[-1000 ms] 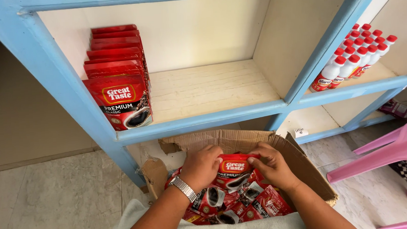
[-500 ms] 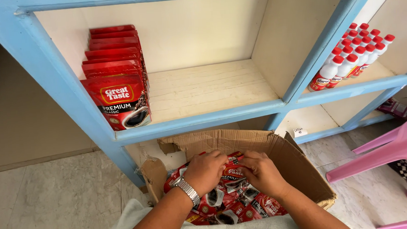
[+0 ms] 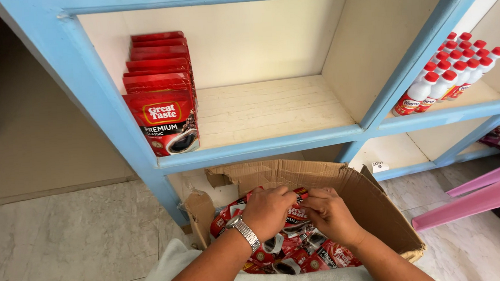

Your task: Stocking individual coffee packets onto a store shelf from a cardboard box.

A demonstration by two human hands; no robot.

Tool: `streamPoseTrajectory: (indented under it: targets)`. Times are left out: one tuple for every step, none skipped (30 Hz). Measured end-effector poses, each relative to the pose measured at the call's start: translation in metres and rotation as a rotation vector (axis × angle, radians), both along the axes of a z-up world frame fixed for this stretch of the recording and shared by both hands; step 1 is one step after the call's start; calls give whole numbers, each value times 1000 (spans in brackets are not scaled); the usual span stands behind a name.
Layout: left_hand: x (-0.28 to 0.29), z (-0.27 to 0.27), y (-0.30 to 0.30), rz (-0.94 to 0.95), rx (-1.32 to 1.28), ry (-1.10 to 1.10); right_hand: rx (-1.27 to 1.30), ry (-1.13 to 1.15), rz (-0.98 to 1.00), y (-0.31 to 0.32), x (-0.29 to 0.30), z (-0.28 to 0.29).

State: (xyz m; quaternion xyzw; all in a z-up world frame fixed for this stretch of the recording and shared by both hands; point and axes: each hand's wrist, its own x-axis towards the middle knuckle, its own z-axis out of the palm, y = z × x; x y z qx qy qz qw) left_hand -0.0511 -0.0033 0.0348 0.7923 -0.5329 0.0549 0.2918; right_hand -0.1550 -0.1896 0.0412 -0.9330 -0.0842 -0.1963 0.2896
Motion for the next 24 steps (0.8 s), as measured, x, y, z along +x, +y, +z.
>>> streamPoseTrajectory:
  targets:
    - [0,1,1,4,1,-3,1,-3,4,-1,0,2]
    - [0,4,2,11,11,27,76,60,8,-2,0,4]
    - [-1,7,3,18,20,57,150,123,12,-2,0,8]
    - [2,4,6,24,19,38,149,103,18,-1,-1,15]
    - [5,2,8,23,-30,93,241,331,-98,0,-2,23]
    - [10,0,11,19,-77,143,336,552,-216,1,-2,31]
    - [17,10,13,22,-77,117,339,528,-208,-10,5,24]
    - [18,16,15,31,-111,178,237,416,-119,-20,7,16]
    - [20,21,17,40,-145,240,134,304,-32,-31,10,7]
    - [24,28,17,40,-146,232,134,296,-31,-38,16,-4]
    - [29,34,16,74,-117,248,256,375,-1,-45,23,-15]
    - [31,39,15,108,-86,272,380,461,32,-51,27,-27]
    - [34,50,15,110,-86,271,380,461,33,-50,36,-24]
    - [36,59,15,145,-61,288,501,501,-1,-49,43,-23]
    - [39,67,15,180,-35,305,622,541,-37,-47,51,-22]
    - [47,70,17,183,-33,305,624,542,-33,-41,55,-8]
    - [55,72,19,178,-172,325,705,509,-77,-35,59,7]
    - [63,74,20,170,-311,341,785,474,-123,-30,63,22]
    - [64,85,25,172,-309,339,787,473,-120,-35,74,18]
    - [66,96,30,224,-392,346,721,352,-82,-39,85,15]
    - [67,107,34,276,-476,352,654,232,-45,-44,96,12]
    - [69,104,37,277,-474,350,656,230,-43,-41,104,19]
    - [71,101,40,321,-557,333,716,169,-23,-37,112,27]
    - [72,97,43,366,-642,318,773,110,-3,-34,120,34]
